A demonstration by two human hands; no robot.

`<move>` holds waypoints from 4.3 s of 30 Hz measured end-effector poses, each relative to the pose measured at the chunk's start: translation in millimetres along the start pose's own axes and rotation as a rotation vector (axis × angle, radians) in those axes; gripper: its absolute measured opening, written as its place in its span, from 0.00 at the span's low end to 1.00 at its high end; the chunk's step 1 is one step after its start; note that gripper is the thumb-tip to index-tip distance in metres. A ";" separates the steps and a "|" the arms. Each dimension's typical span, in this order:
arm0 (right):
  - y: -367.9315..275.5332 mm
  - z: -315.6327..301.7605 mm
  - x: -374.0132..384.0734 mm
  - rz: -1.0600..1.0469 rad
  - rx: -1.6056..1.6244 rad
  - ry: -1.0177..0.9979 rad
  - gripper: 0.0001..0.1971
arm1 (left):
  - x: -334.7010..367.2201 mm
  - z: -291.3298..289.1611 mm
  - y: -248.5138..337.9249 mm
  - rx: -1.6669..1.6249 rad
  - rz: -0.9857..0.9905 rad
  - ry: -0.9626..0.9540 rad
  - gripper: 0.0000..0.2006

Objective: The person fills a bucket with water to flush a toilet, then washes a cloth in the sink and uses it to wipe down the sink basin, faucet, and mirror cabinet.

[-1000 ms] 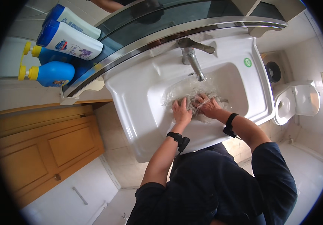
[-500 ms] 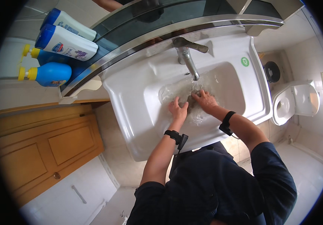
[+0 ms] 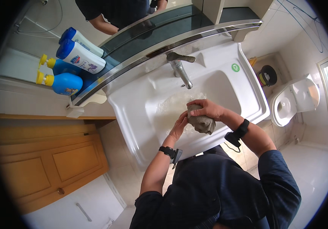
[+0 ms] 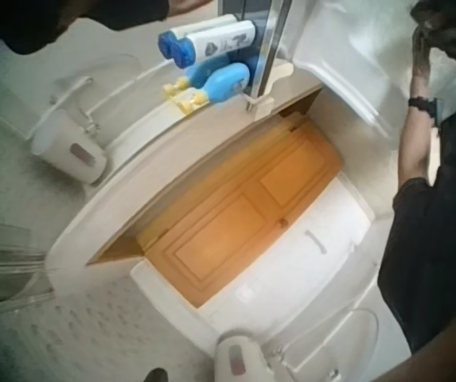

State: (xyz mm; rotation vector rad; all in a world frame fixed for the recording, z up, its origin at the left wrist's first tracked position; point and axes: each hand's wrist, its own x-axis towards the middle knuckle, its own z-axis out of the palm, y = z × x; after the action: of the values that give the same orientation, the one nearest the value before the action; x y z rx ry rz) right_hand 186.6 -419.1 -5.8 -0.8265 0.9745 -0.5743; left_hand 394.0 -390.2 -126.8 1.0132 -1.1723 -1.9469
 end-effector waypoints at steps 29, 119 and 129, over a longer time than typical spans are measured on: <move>-41.2 -98.4 -3.5 -0.309 -0.970 0.258 0.07 | 7.6 1.9 150.6 0.979 0.079 0.332 0.12; -46.4 115.1 186.0 -0.465 -0.165 0.423 0.16 | -46.5 -91.9 87.2 0.083 0.272 0.677 0.23; -21.1 199.4 261.1 -0.791 -1.118 0.601 0.09 | -109.9 -134.9 43.4 0.672 0.251 0.491 0.28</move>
State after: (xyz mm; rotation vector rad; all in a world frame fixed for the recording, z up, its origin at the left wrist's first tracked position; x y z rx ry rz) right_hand 481.6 -557.0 -53.5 -2.1734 1.5378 -0.9903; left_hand 570.1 -373.2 -97.1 1.4846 -1.5878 -1.0205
